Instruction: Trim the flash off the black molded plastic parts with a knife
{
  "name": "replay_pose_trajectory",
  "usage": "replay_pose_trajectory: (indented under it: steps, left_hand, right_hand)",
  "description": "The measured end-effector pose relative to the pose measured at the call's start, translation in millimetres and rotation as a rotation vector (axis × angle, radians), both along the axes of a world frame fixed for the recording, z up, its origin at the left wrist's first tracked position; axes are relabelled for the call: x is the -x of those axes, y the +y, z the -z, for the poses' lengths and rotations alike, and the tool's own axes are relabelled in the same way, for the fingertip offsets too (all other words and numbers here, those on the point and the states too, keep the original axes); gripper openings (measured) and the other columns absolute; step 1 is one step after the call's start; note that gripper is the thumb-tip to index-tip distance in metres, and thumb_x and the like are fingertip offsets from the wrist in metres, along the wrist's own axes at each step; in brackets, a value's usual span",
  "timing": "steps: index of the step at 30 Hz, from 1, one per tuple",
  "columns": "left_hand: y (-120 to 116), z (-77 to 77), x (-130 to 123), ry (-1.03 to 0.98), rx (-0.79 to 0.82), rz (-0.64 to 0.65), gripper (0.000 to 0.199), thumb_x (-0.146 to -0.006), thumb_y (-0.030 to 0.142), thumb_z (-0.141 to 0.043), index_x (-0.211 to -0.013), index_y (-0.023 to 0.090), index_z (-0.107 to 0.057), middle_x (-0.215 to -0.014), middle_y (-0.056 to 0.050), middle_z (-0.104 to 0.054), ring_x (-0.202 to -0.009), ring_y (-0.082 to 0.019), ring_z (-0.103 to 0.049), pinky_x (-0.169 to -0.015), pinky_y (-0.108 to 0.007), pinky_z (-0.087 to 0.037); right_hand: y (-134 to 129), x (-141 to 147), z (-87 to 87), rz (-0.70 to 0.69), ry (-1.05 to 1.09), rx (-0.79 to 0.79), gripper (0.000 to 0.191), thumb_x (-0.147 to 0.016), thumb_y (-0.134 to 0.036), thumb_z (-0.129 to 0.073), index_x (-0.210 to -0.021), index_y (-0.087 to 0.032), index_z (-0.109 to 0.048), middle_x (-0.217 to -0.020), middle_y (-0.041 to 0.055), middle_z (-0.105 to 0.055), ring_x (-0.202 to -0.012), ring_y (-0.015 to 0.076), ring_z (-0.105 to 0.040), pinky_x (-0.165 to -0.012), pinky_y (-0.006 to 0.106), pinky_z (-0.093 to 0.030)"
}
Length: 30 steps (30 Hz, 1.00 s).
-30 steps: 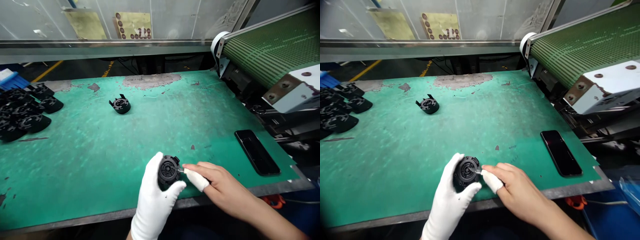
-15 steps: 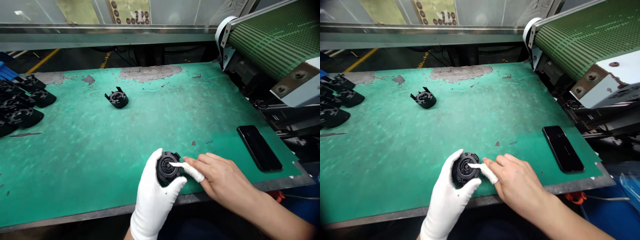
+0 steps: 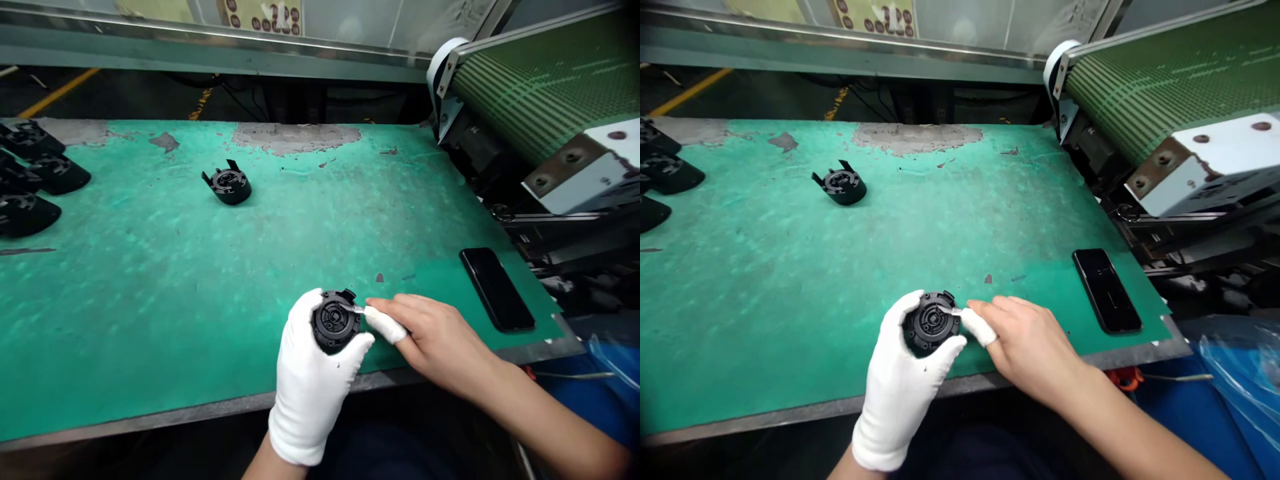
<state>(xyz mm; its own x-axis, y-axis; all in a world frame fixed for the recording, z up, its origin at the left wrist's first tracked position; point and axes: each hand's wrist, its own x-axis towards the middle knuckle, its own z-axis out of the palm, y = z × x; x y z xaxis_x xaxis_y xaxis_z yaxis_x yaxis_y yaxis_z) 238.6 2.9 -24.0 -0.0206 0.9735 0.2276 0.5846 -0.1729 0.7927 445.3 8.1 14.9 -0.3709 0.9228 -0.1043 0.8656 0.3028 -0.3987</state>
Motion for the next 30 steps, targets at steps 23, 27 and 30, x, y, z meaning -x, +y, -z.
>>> replay_pose_trajectory:
  steps: [23, 27, 30]
  left_hand:
    - [-1.4, 1.3, -8.1, -0.057, -0.072, -0.065, 0.065, -0.075, 0.048, -0.082, -0.124, 0.023, -0.047, -0.122, -0.009, -0.06, -0.113, -0.025, -0.062, -0.101, -0.043, -0.05]
    - [3.2, -4.4, 9.7, -0.023, 0.063, 0.149, 0.066, -0.079, 0.047, -0.08, -0.132, 0.029, -0.043, -0.13, -0.005, -0.059, -0.121, -0.023, -0.06, -0.108, -0.041, -0.048]
    - [11.5, -14.0, 26.0, 0.028, 0.18, 0.232, 0.076, -0.076, 0.047, -0.082, -0.137, 0.03, -0.041, -0.136, -0.004, -0.058, -0.127, -0.023, -0.057, -0.114, -0.041, -0.045]
  right_hand:
    - [-23.0, 3.6, -1.5, 0.148, 0.015, 0.051, 0.039, -0.103, -0.028, -0.041, -0.135, -0.028, -0.062, -0.097, 0.0038, -0.069, -0.089, 0.0226, -0.066, -0.075, 0.036, -0.049]
    - [-6.9, -16.4, -11.2, 0.049, 0.029, 0.073, 0.037, -0.105, -0.035, -0.041, -0.133, -0.029, -0.064, -0.1, 0.0035, -0.07, -0.091, 0.0219, -0.066, -0.079, 0.036, -0.049]
    - [7.6, -25.0, -15.3, -0.102, -0.05, 0.107, 0.036, -0.105, -0.035, -0.042, -0.132, -0.029, -0.064, -0.1, 0.0033, -0.071, -0.092, 0.023, -0.065, -0.079, 0.036, -0.047]
